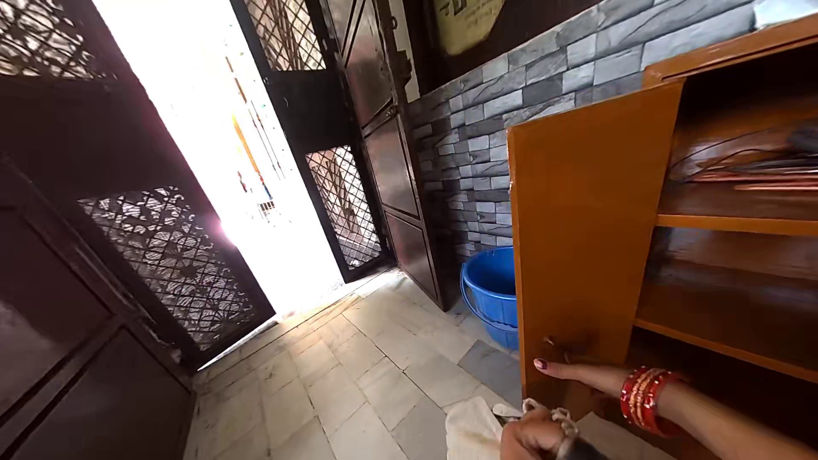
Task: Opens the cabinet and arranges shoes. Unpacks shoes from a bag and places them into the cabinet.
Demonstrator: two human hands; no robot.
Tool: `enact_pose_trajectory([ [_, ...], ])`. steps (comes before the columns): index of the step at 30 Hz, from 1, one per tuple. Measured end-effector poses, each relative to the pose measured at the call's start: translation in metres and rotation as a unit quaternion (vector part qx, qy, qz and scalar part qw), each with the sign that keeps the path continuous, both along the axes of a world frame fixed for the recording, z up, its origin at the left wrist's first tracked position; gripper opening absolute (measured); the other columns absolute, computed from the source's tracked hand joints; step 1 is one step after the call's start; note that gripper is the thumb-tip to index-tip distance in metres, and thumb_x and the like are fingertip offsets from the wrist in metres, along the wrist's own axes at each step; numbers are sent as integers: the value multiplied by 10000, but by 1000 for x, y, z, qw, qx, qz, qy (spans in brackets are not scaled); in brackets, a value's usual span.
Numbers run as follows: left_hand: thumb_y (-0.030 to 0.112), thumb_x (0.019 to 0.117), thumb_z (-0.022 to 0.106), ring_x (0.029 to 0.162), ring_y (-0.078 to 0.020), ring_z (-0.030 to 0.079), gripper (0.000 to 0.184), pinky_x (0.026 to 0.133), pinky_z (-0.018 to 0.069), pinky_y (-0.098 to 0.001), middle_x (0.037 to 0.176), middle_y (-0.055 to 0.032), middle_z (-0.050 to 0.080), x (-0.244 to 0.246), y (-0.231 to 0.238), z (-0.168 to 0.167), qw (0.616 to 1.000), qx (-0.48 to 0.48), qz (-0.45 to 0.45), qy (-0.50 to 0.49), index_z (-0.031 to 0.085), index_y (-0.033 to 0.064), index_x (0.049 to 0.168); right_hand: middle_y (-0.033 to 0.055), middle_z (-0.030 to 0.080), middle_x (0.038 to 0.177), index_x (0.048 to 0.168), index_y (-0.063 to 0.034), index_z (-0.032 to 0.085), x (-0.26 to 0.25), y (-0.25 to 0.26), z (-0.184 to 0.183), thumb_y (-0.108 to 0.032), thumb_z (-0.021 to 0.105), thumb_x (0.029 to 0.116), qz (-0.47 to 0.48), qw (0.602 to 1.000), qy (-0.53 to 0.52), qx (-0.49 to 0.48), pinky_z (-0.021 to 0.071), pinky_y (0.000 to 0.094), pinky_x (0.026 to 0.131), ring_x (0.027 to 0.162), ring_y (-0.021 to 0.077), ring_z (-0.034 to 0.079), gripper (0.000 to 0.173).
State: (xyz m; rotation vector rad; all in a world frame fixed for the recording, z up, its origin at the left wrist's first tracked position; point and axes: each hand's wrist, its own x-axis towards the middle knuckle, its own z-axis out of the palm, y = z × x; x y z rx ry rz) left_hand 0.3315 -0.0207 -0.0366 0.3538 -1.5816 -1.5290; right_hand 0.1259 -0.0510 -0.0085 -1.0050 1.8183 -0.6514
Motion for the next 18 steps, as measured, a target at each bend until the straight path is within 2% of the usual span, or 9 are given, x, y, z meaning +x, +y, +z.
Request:
enact_pose_trajectory([
  [2,-58,676,713,811,-3,537,218,729,430,-199,741,78,562,-15,5,11,999,30,28,-10,577,82,580,295,359,1594,1562,56,312,-7,1,1,-478,589,1034,21,1000,10,-2,308,528,1205,1488,414,356,801],
  [4,-80,669,728,801,-12,574,212,725,470,-200,739,64,596,-29,14,19,997,70,43,4,613,83,599,296,405,1566,1535,69,364,-16,0,-3,-506,558,1041,71,997,39,-12,325,525,1199,1470,405,391,783],
  [6,-96,663,734,800,-30,606,200,731,504,-212,746,41,632,-43,23,26,993,113,23,12,642,76,620,294,444,1540,1501,72,429,-24,-1,-2,-505,488,1071,135,988,76,-10,311,530,1204,1462,393,410,722],
  [8,-108,660,734,783,-56,620,193,719,518,-233,744,17,648,-60,31,36,989,146,-11,10,654,66,635,293,457,1535,1499,61,452,-33,2,12,-489,422,1097,158,983,91,0,299,546,1203,1456,396,421,681],
  [10,-121,675,739,743,-92,647,181,683,555,-269,748,-25,672,-83,32,50,984,175,-32,6,663,43,677,272,497,1512,1508,48,449,-44,16,32,-408,461,1103,116,990,63,-41,357,494,1182,1410,363,489,610],
  [12,-113,681,745,676,-130,661,163,623,567,-309,718,-67,687,-110,26,60,978,208,-27,-4,664,25,709,215,551,1468,1519,27,441,-58,46,56,-234,525,1085,68,987,31,-140,422,374,1120,1320,255,560,513],
  [13,-115,681,744,651,-142,660,161,602,567,-316,702,-79,686,-123,24,63,975,223,-23,1,660,19,708,199,591,1428,1493,34,476,-68,64,70,-178,532,1075,48,979,46,-192,439,348,1095,1275,220,589,472],
  [16,-113,719,762,647,-125,633,186,603,553,-288,705,-63,655,-152,28,72,977,212,-20,5,637,22,699,104,698,1228,1325,8,632,-103,138,104,-94,558,1037,-55,941,130,-307,514,307,999,1111,126,657,315],
  [18,-76,741,783,711,-64,623,162,665,546,-237,753,-18,644,-164,44,62,988,150,-36,-7,655,23,726,52,732,1128,1225,-39,699,-116,199,102,-135,601,1013,-120,920,194,-319,560,306,943,1032,104,689,252],
])
